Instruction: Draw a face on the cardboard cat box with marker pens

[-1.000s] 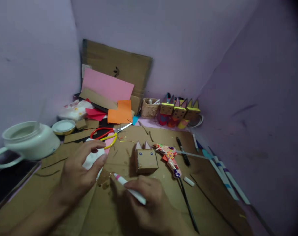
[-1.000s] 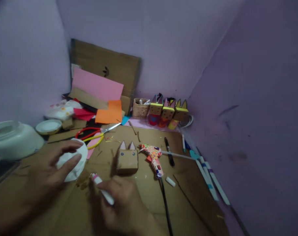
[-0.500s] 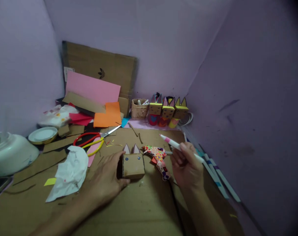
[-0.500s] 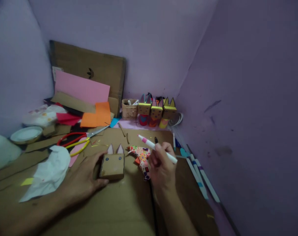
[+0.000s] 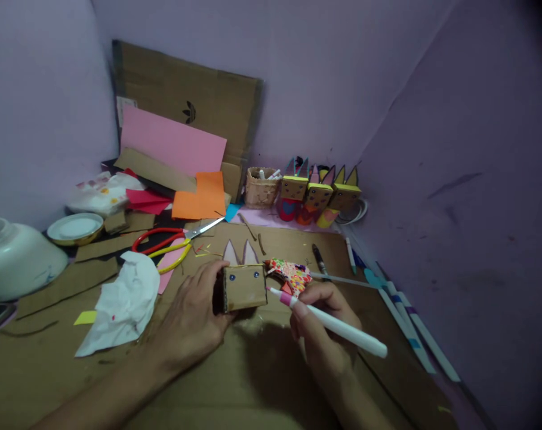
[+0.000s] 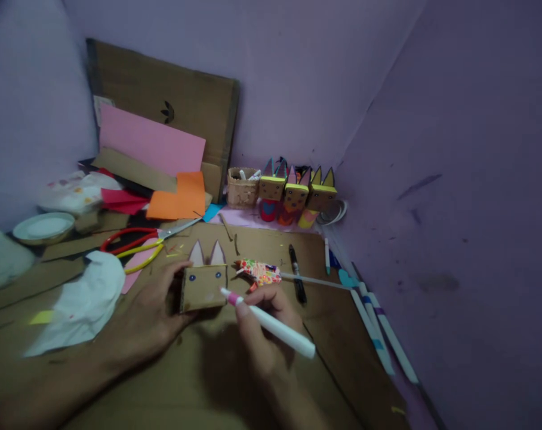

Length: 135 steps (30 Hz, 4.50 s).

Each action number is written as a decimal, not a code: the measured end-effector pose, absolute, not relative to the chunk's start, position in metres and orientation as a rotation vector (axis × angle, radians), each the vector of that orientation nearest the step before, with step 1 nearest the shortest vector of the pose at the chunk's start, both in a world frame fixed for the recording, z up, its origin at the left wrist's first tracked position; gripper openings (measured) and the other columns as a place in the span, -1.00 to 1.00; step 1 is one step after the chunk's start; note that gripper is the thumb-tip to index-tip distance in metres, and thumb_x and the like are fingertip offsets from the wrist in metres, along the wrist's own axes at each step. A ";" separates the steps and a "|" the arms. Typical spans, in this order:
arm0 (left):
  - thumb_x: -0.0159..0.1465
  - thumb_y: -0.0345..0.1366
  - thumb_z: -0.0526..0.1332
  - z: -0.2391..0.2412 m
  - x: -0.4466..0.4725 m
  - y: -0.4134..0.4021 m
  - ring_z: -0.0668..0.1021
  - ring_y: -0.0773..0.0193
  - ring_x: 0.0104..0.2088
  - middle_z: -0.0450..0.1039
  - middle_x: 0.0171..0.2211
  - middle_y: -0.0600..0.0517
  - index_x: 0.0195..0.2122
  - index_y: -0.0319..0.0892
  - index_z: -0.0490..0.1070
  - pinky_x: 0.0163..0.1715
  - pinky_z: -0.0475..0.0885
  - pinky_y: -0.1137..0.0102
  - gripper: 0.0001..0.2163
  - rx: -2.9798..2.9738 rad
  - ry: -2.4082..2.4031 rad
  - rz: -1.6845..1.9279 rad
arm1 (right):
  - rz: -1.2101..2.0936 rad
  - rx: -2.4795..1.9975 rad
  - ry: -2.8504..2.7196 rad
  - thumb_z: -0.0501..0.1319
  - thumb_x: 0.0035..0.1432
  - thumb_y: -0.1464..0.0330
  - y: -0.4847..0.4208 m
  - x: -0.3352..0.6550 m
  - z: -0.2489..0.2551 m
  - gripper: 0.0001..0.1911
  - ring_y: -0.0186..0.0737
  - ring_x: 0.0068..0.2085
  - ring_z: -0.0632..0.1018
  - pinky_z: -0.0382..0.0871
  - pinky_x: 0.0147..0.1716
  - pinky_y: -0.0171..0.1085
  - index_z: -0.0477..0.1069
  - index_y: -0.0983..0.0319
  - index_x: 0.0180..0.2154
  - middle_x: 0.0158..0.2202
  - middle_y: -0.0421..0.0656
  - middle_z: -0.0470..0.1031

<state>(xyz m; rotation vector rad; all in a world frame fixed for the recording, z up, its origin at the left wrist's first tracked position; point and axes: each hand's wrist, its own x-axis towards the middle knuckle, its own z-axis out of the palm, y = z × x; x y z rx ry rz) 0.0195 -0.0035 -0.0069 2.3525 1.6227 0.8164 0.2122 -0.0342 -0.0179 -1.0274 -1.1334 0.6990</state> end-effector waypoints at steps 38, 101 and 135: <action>0.07 -0.49 0.22 -0.012 0.024 -0.008 0.41 0.09 0.06 0.33 0.02 -0.08 0.06 -0.11 0.13 0.03 0.40 0.19 -0.48 2.193 1.415 0.986 | 0.258 -1.308 -1.644 0.13 0.12 0.33 -0.044 0.202 -0.003 -0.78 -0.37 -0.67 0.31 0.15 -0.64 -0.38 0.40 0.21 -0.54 -0.70 -0.30 0.29; 0.11 -0.18 0.30 -0.004 0.019 0.000 0.40 -0.11 0.10 0.37 0.11 -0.19 0.24 -0.20 0.10 0.13 0.21 -0.03 -0.31 2.332 1.683 0.636 | 0.592 -1.159 -1.174 0.16 0.20 0.21 -0.029 0.227 -0.003 -0.74 -0.38 -0.65 0.37 0.24 -0.69 -0.40 0.45 0.27 -0.24 -0.55 -0.22 0.45; 0.15 -0.32 0.12 -0.006 -0.100 -0.003 0.57 0.10 -0.32 0.53 -0.34 -0.04 -0.31 -0.13 0.45 -0.39 0.35 0.34 -0.86 2.025 1.973 0.421 | 0.405 -1.058 -2.226 0.10 0.18 0.52 -0.063 0.119 -0.009 -0.83 -0.22 -0.42 0.56 0.39 -0.42 -0.32 0.40 0.19 -0.25 -0.43 -0.17 0.54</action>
